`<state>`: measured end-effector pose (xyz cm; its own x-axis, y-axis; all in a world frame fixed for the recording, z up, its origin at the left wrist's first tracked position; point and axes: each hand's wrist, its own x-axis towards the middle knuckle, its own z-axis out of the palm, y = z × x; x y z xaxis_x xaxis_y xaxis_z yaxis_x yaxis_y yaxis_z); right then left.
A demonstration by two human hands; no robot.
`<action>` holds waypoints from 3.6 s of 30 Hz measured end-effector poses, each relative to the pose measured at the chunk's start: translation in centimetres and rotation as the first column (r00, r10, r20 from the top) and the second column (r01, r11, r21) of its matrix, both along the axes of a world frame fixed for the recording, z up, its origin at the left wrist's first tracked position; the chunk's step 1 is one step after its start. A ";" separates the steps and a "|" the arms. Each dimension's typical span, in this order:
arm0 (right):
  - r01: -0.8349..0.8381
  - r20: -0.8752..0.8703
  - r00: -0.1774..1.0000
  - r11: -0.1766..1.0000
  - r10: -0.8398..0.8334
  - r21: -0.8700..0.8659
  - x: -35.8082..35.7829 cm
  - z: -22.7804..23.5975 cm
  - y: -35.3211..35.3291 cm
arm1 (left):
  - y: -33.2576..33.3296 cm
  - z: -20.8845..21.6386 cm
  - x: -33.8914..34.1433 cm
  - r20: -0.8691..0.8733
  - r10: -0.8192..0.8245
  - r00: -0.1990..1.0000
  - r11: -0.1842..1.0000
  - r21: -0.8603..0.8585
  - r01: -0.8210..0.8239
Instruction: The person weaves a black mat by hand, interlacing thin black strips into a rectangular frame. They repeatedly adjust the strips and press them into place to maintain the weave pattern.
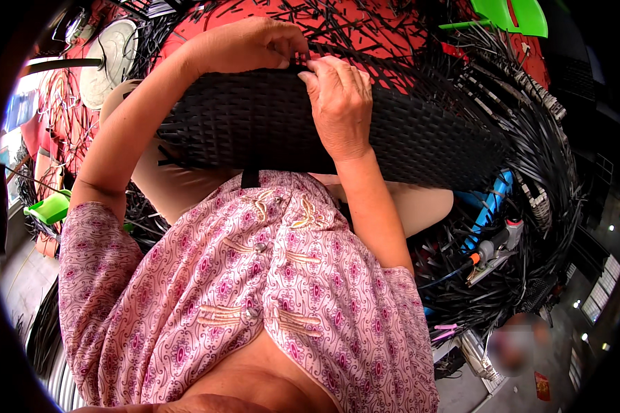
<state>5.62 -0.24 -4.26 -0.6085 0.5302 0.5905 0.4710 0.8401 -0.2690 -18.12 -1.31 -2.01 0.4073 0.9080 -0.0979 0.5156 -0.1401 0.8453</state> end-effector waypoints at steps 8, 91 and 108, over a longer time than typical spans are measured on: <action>0.080 0.013 0.997 0.997 -0.080 0.022 -0.6 -0.7 -0.2 | 0.9 -2.4 0.1 0.316 0.364 0.876 0.841 -0.515 -0.164; -0.127 -0.006 0.992 0.979 0.127 -0.160 -8.6 1.5 -3.1 | -8.7 -1.4 -13.2 -0.180 0.447 0.876 0.860 -0.181 -0.476; -0.125 0.026 0.991 0.987 0.128 -0.098 -8.7 1.4 -3.1 | -6.8 -4.4 -12.0 0.109 0.419 0.901 0.900 -0.178 -0.397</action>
